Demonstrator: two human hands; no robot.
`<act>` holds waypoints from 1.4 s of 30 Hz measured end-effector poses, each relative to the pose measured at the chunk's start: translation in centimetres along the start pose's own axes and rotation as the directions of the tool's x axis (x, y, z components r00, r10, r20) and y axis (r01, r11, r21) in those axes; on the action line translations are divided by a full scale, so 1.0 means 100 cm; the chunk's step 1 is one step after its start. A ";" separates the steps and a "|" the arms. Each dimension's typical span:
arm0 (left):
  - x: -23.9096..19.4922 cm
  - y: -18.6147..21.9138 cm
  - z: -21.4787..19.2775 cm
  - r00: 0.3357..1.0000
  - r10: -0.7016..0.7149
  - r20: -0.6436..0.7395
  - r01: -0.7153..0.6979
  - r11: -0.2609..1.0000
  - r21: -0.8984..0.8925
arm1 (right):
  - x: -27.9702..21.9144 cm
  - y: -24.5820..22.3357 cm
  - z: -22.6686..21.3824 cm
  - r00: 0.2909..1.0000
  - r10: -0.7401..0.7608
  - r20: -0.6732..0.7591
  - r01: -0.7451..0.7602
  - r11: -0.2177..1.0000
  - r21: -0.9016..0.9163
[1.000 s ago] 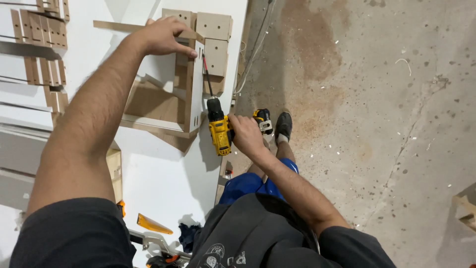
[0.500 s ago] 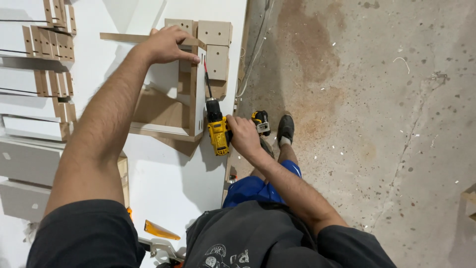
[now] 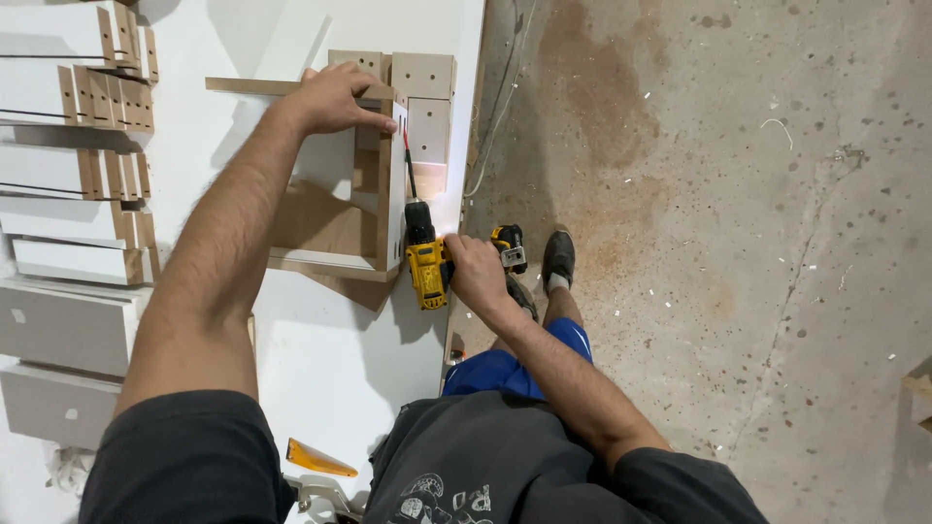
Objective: Assembling wooden panels using a power drill to drive screws into pocket holes
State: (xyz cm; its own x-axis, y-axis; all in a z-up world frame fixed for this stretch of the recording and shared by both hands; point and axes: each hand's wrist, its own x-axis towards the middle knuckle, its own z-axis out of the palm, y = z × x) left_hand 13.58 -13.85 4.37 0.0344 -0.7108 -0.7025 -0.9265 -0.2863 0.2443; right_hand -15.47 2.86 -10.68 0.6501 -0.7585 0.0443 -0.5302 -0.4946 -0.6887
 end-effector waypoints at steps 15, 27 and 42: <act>-0.001 0.000 0.000 1.000 0.016 -0.013 -0.016 1.000 -0.014 | 0.000 0.001 0.003 1.000 -0.005 -0.027 0.005 1.000 -0.016; -0.006 0.007 -0.002 1.000 -0.018 -0.007 0.017 1.000 -0.026 | -0.005 0.003 0.007 0.997 -0.012 -0.079 0.007 0.997 -0.073; -0.011 0.014 -0.007 0.999 -0.034 -0.006 0.033 0.999 -0.032 | -0.003 0.009 0.011 0.999 0.007 -0.033 -0.010 0.997 -0.077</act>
State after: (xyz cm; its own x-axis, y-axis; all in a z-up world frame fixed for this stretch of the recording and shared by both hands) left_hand 12.49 -13.90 5.92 0.0676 -0.7044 -0.7066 -0.9125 -0.3300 0.2416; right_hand -15.55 3.14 -12.07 0.6277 -0.7759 0.0634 -0.5767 -0.5182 -0.6316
